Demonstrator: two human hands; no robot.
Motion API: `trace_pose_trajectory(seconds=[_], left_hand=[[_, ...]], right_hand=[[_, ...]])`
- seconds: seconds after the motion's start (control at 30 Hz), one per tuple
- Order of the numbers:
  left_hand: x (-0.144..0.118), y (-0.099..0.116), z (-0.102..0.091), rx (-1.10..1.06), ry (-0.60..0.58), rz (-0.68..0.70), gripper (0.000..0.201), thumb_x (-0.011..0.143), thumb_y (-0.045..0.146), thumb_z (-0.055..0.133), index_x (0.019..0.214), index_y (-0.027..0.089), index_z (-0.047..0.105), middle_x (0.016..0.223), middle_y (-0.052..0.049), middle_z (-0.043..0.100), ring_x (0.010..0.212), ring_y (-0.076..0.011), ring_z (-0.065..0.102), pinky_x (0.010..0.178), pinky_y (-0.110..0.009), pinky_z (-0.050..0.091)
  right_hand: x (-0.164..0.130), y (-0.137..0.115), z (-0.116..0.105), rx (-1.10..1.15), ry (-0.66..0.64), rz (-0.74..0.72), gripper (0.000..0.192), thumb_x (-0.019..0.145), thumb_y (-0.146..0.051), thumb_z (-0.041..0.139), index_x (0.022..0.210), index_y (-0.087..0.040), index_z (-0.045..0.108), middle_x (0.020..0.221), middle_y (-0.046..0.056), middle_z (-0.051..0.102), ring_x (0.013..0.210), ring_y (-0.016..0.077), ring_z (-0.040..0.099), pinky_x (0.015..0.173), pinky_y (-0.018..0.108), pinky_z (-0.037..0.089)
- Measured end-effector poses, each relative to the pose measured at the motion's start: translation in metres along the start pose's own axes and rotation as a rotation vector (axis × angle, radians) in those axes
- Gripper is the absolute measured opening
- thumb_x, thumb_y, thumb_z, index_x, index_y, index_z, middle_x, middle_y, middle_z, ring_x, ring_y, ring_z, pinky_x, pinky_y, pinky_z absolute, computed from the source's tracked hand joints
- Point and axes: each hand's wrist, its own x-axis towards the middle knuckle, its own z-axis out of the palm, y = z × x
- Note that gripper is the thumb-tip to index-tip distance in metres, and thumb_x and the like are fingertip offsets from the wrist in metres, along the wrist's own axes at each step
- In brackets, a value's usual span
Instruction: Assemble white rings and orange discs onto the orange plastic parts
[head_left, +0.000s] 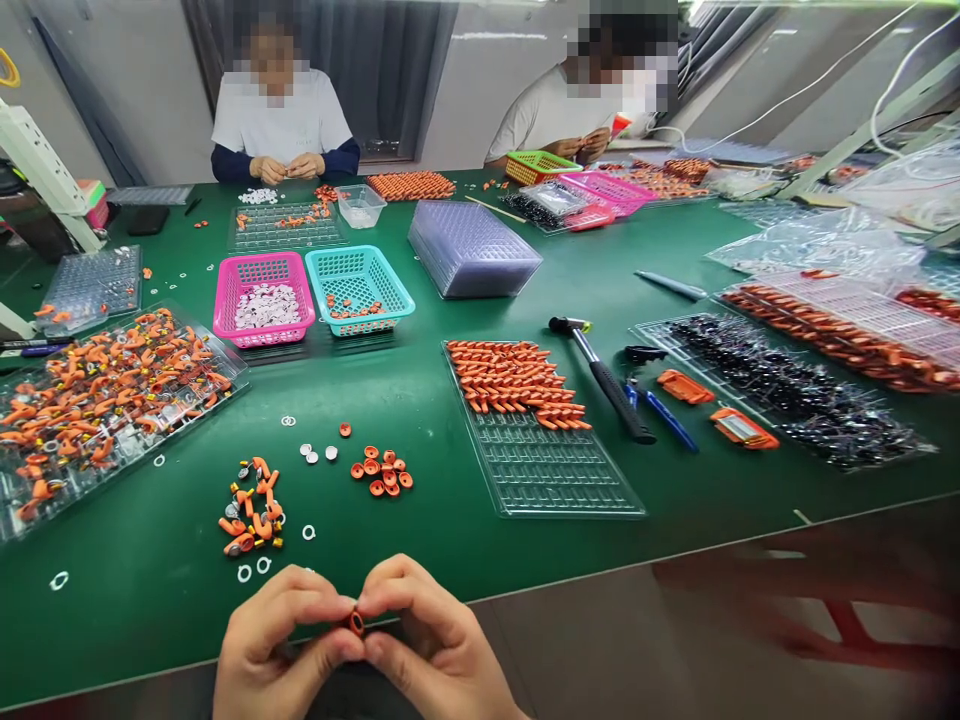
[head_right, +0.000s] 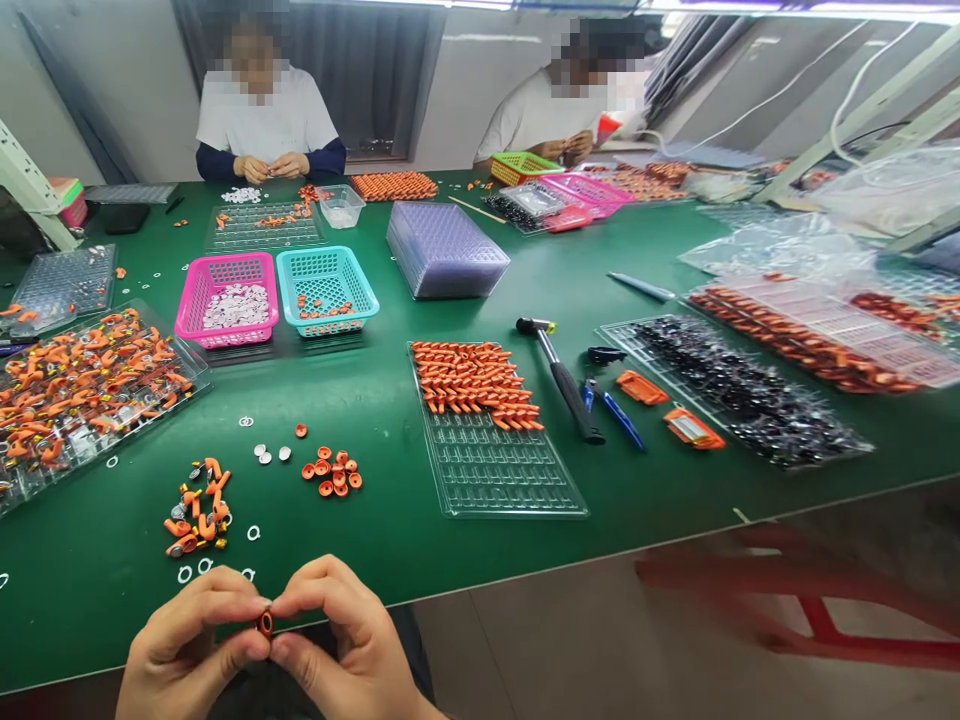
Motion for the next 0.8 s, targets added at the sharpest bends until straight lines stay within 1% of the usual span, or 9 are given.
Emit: trace_pose_trajectory(seconds=[0.07, 0.13, 0.17, 0.33, 0.43, 0.5, 0.57, 0.7, 0.8], left_hand=[[-0.001, 0.002, 0.003, -0.122, 0.032, -0.166, 0.005, 0.077, 0.026, 0.081, 0.082, 0.025, 0.079, 0.071, -0.001, 0.075, 0.064, -0.0150, 0.069, 0.059, -0.019, 0.057], [-0.002, 0.004, 0.008, -0.218, 0.090, -0.324, 0.011, 0.074, 0.035, 0.083, 0.075, 0.025, 0.080, 0.069, -0.001, 0.076, 0.063, -0.0154, 0.069, 0.060, -0.019, 0.056], [-0.003, 0.006, 0.010, -0.244, 0.115, -0.376, 0.014, 0.072, 0.038, 0.084, 0.073, 0.024, 0.080, 0.068, -0.001, 0.076, 0.063, -0.0154, 0.069, 0.060, -0.019, 0.056], [-0.005, 0.009, 0.015, -0.276, 0.144, -0.447, 0.020, 0.068, 0.041, 0.086, 0.072, 0.021, 0.080, 0.068, -0.002, 0.075, 0.062, -0.0151, 0.067, 0.060, -0.020, 0.055], [-0.008, 0.009, 0.017, -0.303, 0.195, -0.488, 0.021, 0.066, 0.037, 0.088, 0.073, 0.021, 0.077, 0.069, -0.001, 0.074, 0.063, -0.0149, 0.067, 0.059, -0.019, 0.055], [-0.009, 0.008, 0.018, -0.287, 0.222, -0.464, 0.021, 0.067, 0.036, 0.088, 0.073, 0.021, 0.075, 0.069, 0.000, 0.073, 0.065, -0.0153, 0.068, 0.060, -0.019, 0.055], [-0.009, 0.006, 0.017, -0.235, 0.202, -0.390, 0.018, 0.070, 0.035, 0.086, 0.072, 0.021, 0.074, 0.070, 0.000, 0.073, 0.066, -0.0156, 0.068, 0.063, -0.019, 0.055], [-0.006, 0.001, 0.011, -0.101, 0.065, -0.128, 0.006, 0.080, 0.022, 0.077, 0.077, 0.021, 0.073, 0.068, 0.000, 0.070, 0.064, -0.0143, 0.064, 0.060, -0.019, 0.052], [-0.004, -0.003, 0.008, -0.002, 0.014, 0.014, 0.008, 0.082, 0.015, 0.074, 0.080, 0.022, 0.071, 0.069, 0.000, 0.065, 0.063, -0.0146, 0.061, 0.058, -0.020, 0.051]], right_hand=[[-0.001, 0.001, 0.001, 0.033, -0.002, -0.021, 0.016, 0.086, -0.039, 0.073, 0.096, -0.026, 0.074, 0.086, 0.005, 0.064, 0.078, 0.0188, 0.062, 0.071, 0.030, 0.051], [-0.001, 0.003, 0.002, 0.060, 0.020, -0.049, 0.013, 0.085, -0.036, 0.075, 0.096, -0.028, 0.074, 0.087, 0.005, 0.065, 0.078, 0.0182, 0.062, 0.072, 0.029, 0.052], [0.000, 0.003, 0.002, 0.064, 0.033, -0.060, 0.012, 0.085, -0.035, 0.075, 0.096, -0.029, 0.074, 0.087, 0.004, 0.065, 0.078, 0.0181, 0.063, 0.072, 0.029, 0.052], [0.001, 0.001, -0.001, -0.017, 0.018, -0.099, 0.021, 0.086, -0.034, 0.075, 0.107, -0.031, 0.075, 0.091, 0.006, 0.067, 0.081, 0.0193, 0.064, 0.071, 0.029, 0.055], [0.003, -0.002, -0.003, -0.021, -0.011, -0.127, 0.022, 0.086, -0.029, 0.075, 0.107, -0.034, 0.075, 0.095, 0.005, 0.069, 0.083, 0.0185, 0.066, 0.074, 0.028, 0.055], [0.004, -0.004, -0.004, -0.002, -0.031, -0.133, 0.024, 0.085, -0.025, 0.077, 0.107, -0.034, 0.075, 0.095, 0.005, 0.071, 0.084, 0.0185, 0.068, 0.075, 0.028, 0.056], [0.006, -0.006, -0.005, 0.008, -0.043, -0.137, 0.026, 0.082, -0.022, 0.079, 0.106, -0.033, 0.076, 0.094, 0.005, 0.073, 0.083, 0.0187, 0.069, 0.075, 0.027, 0.057], [0.007, -0.009, -0.006, -0.002, -0.028, -0.186, 0.032, 0.079, -0.016, 0.081, 0.106, -0.034, 0.076, 0.089, 0.004, 0.077, 0.079, 0.0194, 0.072, 0.071, 0.028, 0.059], [0.006, -0.008, -0.007, 0.011, -0.028, -0.194, 0.033, 0.080, -0.016, 0.080, 0.108, -0.034, 0.076, 0.088, 0.005, 0.078, 0.077, 0.0200, 0.073, 0.070, 0.029, 0.060]])
